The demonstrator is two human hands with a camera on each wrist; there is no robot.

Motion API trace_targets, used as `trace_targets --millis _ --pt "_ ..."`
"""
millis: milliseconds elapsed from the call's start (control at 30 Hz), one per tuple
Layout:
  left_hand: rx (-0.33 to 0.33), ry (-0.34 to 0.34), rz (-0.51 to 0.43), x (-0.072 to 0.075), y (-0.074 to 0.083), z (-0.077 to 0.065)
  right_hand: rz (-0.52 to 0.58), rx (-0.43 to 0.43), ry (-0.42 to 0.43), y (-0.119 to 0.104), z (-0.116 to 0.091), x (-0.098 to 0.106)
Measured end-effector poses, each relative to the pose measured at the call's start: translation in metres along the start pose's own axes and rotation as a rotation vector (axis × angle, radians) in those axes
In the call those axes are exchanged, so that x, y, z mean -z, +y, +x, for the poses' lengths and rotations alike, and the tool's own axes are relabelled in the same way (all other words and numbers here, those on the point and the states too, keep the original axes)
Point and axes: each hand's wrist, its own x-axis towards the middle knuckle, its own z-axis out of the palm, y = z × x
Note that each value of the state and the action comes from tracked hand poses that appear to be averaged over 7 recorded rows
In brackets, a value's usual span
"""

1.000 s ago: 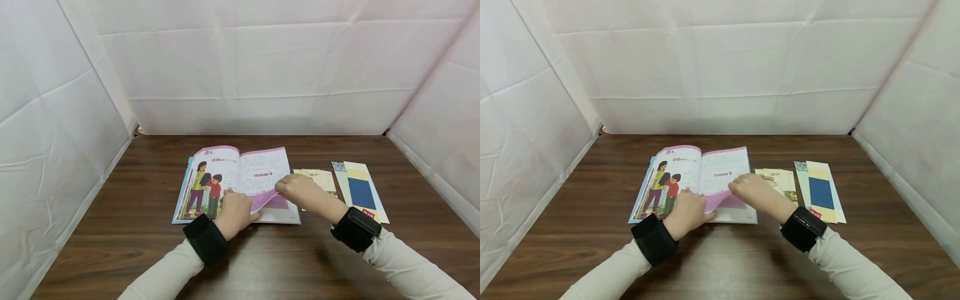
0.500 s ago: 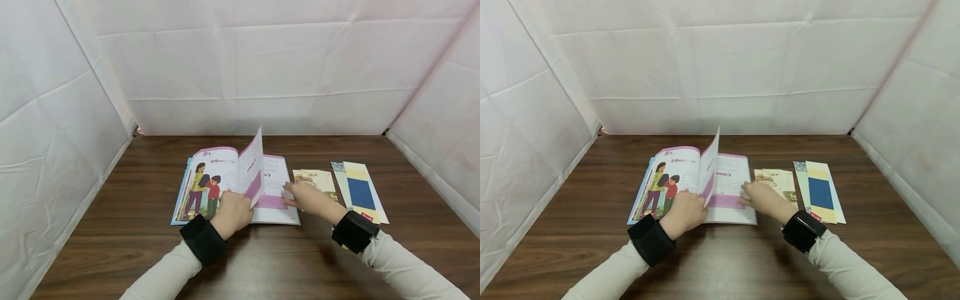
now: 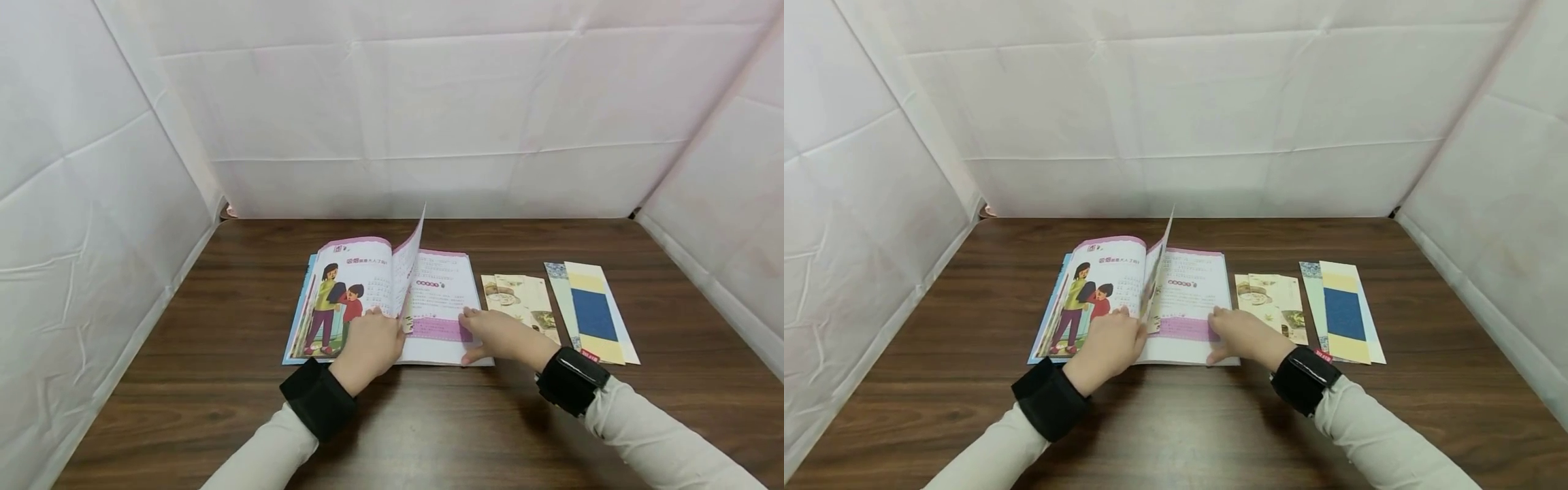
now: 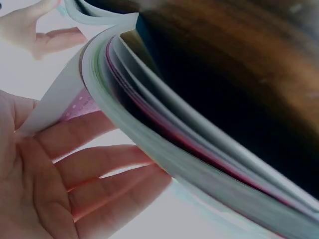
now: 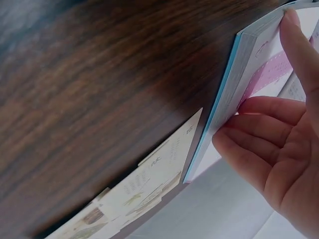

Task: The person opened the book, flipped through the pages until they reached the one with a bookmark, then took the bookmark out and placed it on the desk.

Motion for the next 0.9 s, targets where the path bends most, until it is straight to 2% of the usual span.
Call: trace_targets --millis 133,200,267,367,500,733,833,900 --pt "0.078 0.0 -0.272 0.007 -0.013 -0.004 -0.005 0.01 0.004 -0.001 0.0 0.002" --pt "0.124 0.021 -0.4 0.011 -0.019 -0.005 -0.017 0.021 0.012 0.0 0.0 0.002" --pt "0.14 0.07 -0.454 0.013 -0.025 -0.007 -0.018 0.021 0.014 0.0 0.0 0.002" --pt "0.149 0.158 -0.481 0.013 -0.032 -0.01 -0.021 0.018 0.011 0.001 0.0 0.001" --pt "0.134 0.234 -0.408 0.01 -0.037 -0.014 -0.02 0.011 0.0 0.002 0.001 0.001" --pt "0.084 0.258 -0.089 0.004 -0.04 -0.017 -0.028 0.021 0.012 0.001 -0.001 0.004" --pt "0.013 0.196 0.026 0.003 -0.039 -0.018 -0.017 0.028 0.015 0.0 -0.001 0.005" --pt "-0.067 0.083 0.008 0.004 -0.038 -0.02 -0.01 0.026 0.011 -0.001 -0.002 0.004"
